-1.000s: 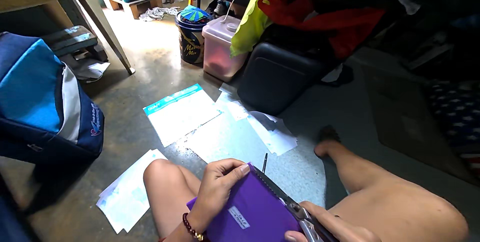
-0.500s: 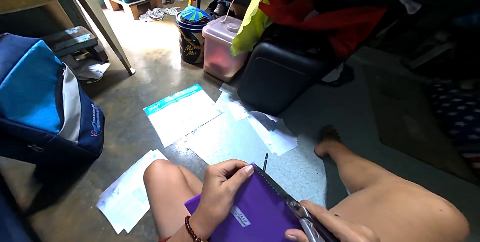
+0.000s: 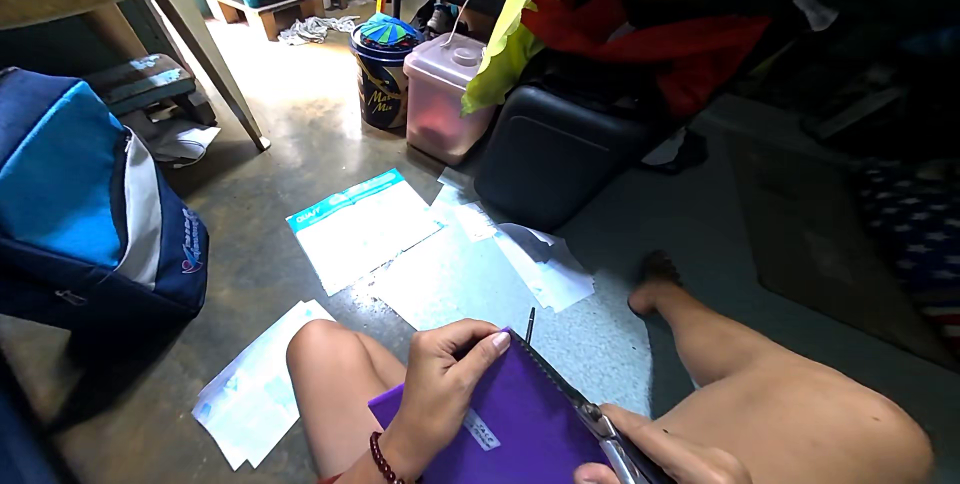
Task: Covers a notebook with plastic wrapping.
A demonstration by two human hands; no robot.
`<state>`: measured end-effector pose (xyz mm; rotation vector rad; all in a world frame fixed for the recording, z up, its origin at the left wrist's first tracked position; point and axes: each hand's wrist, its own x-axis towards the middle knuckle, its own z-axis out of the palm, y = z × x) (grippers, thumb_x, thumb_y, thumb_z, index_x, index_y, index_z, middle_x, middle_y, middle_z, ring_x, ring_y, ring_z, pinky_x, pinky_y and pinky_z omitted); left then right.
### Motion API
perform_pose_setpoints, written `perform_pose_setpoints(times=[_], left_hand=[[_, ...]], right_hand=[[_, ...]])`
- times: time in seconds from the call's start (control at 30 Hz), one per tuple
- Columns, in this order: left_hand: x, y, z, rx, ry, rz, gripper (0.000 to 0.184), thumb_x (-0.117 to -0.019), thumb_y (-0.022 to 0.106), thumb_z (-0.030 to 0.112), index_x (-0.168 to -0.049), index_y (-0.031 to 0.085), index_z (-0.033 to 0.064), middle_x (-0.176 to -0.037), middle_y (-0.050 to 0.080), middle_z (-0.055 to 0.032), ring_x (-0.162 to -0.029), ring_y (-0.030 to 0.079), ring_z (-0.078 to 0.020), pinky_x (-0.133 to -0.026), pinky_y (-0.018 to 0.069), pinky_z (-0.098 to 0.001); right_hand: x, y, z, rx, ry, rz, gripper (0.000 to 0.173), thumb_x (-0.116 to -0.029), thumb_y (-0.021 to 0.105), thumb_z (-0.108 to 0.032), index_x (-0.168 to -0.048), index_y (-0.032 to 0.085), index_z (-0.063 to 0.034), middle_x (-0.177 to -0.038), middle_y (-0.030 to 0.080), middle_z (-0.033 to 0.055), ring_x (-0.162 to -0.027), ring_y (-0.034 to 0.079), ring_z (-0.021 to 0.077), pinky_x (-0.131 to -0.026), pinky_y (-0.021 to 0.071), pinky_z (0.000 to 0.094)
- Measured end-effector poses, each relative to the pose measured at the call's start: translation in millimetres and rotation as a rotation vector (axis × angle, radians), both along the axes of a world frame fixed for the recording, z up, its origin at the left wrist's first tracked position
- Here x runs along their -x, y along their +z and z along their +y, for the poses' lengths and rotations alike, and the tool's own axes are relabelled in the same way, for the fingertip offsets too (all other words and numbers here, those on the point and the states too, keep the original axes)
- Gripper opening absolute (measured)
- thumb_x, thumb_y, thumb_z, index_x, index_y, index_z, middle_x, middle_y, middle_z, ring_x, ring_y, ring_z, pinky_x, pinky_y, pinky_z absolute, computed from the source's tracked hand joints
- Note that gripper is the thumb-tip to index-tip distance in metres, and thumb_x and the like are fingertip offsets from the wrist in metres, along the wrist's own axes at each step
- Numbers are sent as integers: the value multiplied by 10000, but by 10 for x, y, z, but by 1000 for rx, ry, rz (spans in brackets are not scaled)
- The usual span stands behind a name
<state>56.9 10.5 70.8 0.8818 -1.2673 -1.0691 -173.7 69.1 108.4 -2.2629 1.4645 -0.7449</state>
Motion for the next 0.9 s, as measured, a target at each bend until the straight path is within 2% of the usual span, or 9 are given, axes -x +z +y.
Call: perform_pose_setpoints(times=[0.27, 0.43, 0.5, 0.67, 0.83, 0.9], left_hand=[[-14, -1, 18, 86, -9, -19, 153, -979, 624, 61, -941, 743, -26, -819, 722, 10, -767, 654, 36, -728, 547, -137], [-20, 6, 10, 99, -29, -15, 155, -982, 620, 60, -938, 736, -32, -821, 720, 15, -765, 649, 41, -729, 543, -134], [-9, 8, 9, 103, -28, -8, 152, -980, 622, 57, -940, 737, -33, -817, 719, 15, -761, 647, 39, -726, 542, -134], [-3, -7, 11, 137, -14, -28, 154, -980, 626, 62, -949, 739, -38, -832, 728, 4, -775, 658, 34, -734, 549, -135], [-8, -17, 13, 164, 0, -57, 165, -983, 629, 74, -946, 743, -38, -836, 732, -6, -777, 660, 32, -738, 552, -141], [-10, -26, 15, 183, -1, -63, 166, -984, 630, 77, -949, 741, -42, -847, 735, -12, -784, 665, 27, -743, 555, -143]], right_hand=[[29, -25, -5, 49, 11, -16, 509, -898, 757, -405, -1000, 731, 93, -765, 724, 207, -615, 666, 183, -578, 527, 307], [87, 51, -16, -7, 24, 33, 637, -857, 755, -512, -1049, 721, 95, -789, 718, 219, -607, 646, 244, -565, 521, 400], [82, 49, -9, -1, 15, 44, 661, -849, 747, -542, -1034, 725, 92, -757, 708, 211, -576, 626, 243, -537, 502, 403], [63, 20, 2, 4, 13, 18, 646, -850, 742, -545, -986, 727, 87, -730, 705, 199, -562, 628, 214, -521, 497, 374], [47, -1, 11, -3, 17, -30, 610, -849, 764, -506, -965, 728, 91, -738, 713, 197, -591, 644, 166, -557, 515, 316], [45, -8, 10, 11, 17, -33, 581, -846, 773, -482, -942, 723, 88, -707, 698, 193, -567, 620, 157, -535, 489, 298]])
